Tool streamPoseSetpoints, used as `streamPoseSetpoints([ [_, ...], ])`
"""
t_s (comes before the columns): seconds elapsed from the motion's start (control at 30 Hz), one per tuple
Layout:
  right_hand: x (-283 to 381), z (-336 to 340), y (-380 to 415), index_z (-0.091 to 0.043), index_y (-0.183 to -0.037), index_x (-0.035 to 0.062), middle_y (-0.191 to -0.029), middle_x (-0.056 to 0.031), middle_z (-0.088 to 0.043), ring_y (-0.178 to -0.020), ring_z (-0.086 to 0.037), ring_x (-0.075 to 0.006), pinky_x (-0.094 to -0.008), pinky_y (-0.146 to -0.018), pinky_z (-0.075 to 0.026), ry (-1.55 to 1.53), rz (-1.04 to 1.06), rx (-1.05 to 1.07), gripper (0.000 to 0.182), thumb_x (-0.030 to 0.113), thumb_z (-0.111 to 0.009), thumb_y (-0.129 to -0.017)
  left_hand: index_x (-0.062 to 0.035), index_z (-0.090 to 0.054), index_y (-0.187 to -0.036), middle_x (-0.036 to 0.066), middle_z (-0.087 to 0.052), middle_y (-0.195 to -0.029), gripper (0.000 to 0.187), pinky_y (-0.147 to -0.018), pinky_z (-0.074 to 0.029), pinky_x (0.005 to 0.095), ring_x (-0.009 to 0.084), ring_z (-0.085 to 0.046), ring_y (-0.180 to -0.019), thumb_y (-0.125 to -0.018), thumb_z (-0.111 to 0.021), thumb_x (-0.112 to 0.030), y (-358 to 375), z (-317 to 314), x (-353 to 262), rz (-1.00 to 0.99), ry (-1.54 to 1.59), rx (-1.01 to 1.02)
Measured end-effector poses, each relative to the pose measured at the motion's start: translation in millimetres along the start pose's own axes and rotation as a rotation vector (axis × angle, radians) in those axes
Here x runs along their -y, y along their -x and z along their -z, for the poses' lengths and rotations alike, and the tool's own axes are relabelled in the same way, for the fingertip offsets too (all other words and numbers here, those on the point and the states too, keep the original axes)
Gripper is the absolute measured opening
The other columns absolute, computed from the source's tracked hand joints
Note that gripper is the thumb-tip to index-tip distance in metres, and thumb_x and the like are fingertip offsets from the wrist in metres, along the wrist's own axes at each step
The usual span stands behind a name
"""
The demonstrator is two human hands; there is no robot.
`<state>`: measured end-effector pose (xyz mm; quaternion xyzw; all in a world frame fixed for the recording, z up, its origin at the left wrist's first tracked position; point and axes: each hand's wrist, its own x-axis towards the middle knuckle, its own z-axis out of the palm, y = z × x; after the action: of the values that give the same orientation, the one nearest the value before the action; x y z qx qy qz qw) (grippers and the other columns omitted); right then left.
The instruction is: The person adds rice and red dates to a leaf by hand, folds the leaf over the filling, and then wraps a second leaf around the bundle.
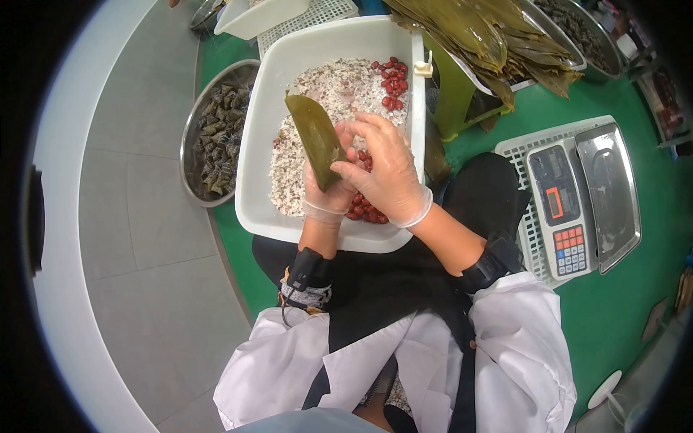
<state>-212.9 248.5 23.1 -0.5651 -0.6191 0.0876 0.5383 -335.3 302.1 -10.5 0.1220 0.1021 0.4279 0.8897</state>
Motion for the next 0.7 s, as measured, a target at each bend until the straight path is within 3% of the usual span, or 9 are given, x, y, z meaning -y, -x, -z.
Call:
streamPoseSetpoints([
  [0.1,-6,-1,-6,-0.054,-0.12,0.006,-0.122,-0.0164,-0.05,-0.112,-0.049,-0.0345,-0.0406,-0.095,-0.04,-0.105,0.052,-0.037,0.059,0.021,-0.077,-0.068,-0.0034,-0.044,-0.128,0.013,-0.06,-0.11,0.049,-0.073,-0.058,0.0329,0.0236,-0.064,-0.088,-0.096,-0.039,-0.041,1,-5,1,-0.014,-0.066,-0.038],
  [0.2,-11,5,-20,-0.049,-0.124,-0.0005,-0.117,-0.0131,-0.054,-0.104,-0.056,-0.0211,-0.0299,-0.081,-0.049,-0.129,0.022,0.129,0.059,0.02,-0.075,-0.075,-0.0044,-0.043,-0.129,0.013,-0.058,-0.112,0.053,-0.075,-0.058,0.0338,0.024,-0.063,-0.093,-0.096,-0.039,-0.045,2,-15,3,0.005,-0.165,-0.07],
  [0.27,-4,12,-32,-0.051,-0.122,0.0007,-0.109,-0.0057,-0.056,-0.09,-0.057,-0.0112,-0.0223,-0.069,-0.048,-0.459,-0.381,0.366,0.051,0.019,-0.072,-0.078,-0.0072,-0.042,-0.13,0.013,-0.057,-0.114,0.058,-0.08,-0.056,0.0396,0.0249,-0.061,-0.099,-0.095,-0.036,-0.053,3,-16,6,0.08,-0.219,-0.106],
  [0.3,-1,12,-36,-0.051,-0.122,0.0007,-0.109,-0.0057,-0.056,-0.09,-0.057,-0.0112,-0.0223,-0.069,-0.048,-0.458,-0.381,0.367,0.051,0.019,-0.072,-0.078,-0.0072,-0.042,-0.13,0.013,-0.057,-0.114,0.058,-0.08,-0.056,0.0396,0.0249,-0.061,-0.099,-0.095,-0.036,-0.053,3,-11,6,0.079,-0.219,-0.106],
  [0.37,4,10,-42,-0.06,-0.114,-0.0002,-0.112,-0.0107,-0.057,-0.101,-0.055,-0.0169,-0.0294,-0.09,-0.043,-0.735,-0.536,0.276,0.042,0.017,-0.071,-0.077,-0.0104,-0.039,-0.132,0.013,-0.05,-0.125,0.055,-0.088,-0.053,0.0444,0.0273,-0.055,-0.112,-0.095,-0.036,-0.051,2,-1,4,0.096,-0.231,0.062],
  [0.43,0,7,-43,-0.063,-0.108,-0.0015,-0.11,-0.0087,-0.058,-0.099,-0.055,-0.0162,-0.0292,-0.089,-0.044,-0.693,-0.524,0.248,0.035,0.015,-0.07,-0.078,-0.0103,-0.039,-0.132,0.013,-0.05,-0.126,0.056,-0.088,-0.053,0.0443,0.0274,-0.055,-0.112,-0.095,-0.036,-0.052,3,-5,5,0.077,-0.248,0.003],
  [0.5,-6,6,-44,-0.06,-0.11,0.0026,-0.097,-0.0004,-0.058,-0.08,-0.054,-0.007,-0.0199,-0.065,-0.045,-0.62,-0.246,0.212,0.03,0.015,-0.067,-0.083,-0.0102,-0.038,-0.133,0.013,-0.05,-0.126,0.058,-0.088,-0.053,0.0442,0.0274,-0.055,-0.113,-0.094,-0.036,-0.054,3,-8,5,0.058,-0.262,-0.059],
  [0.63,0,11,-43,-0.061,-0.108,0.0029,-0.095,-0.0006,-0.059,-0.083,-0.054,-0.0079,-0.0217,-0.072,-0.046,-0.606,-0.3,0.234,0.027,0.015,-0.066,-0.084,-0.0099,-0.038,-0.132,0.013,-0.05,-0.125,0.056,-0.088,-0.054,0.0457,0.0278,-0.055,-0.112,-0.095,-0.036,-0.052,3,-12,4,0.069,-0.208,-0.043],
  [0.7,8,15,-47,-0.061,-0.108,0.0017,-0.093,-0.0012,-0.059,-0.084,-0.055,-0.0089,-0.0237,-0.076,-0.046,-0.661,-0.554,0.293,0.028,0.015,-0.067,-0.084,-0.0099,-0.038,-0.132,0.013,-0.05,-0.125,0.056,-0.088,-0.053,0.0462,0.0279,-0.055,-0.113,-0.095,-0.036,-0.052,3,-11,4,0.068,-0.218,-0.061],
])
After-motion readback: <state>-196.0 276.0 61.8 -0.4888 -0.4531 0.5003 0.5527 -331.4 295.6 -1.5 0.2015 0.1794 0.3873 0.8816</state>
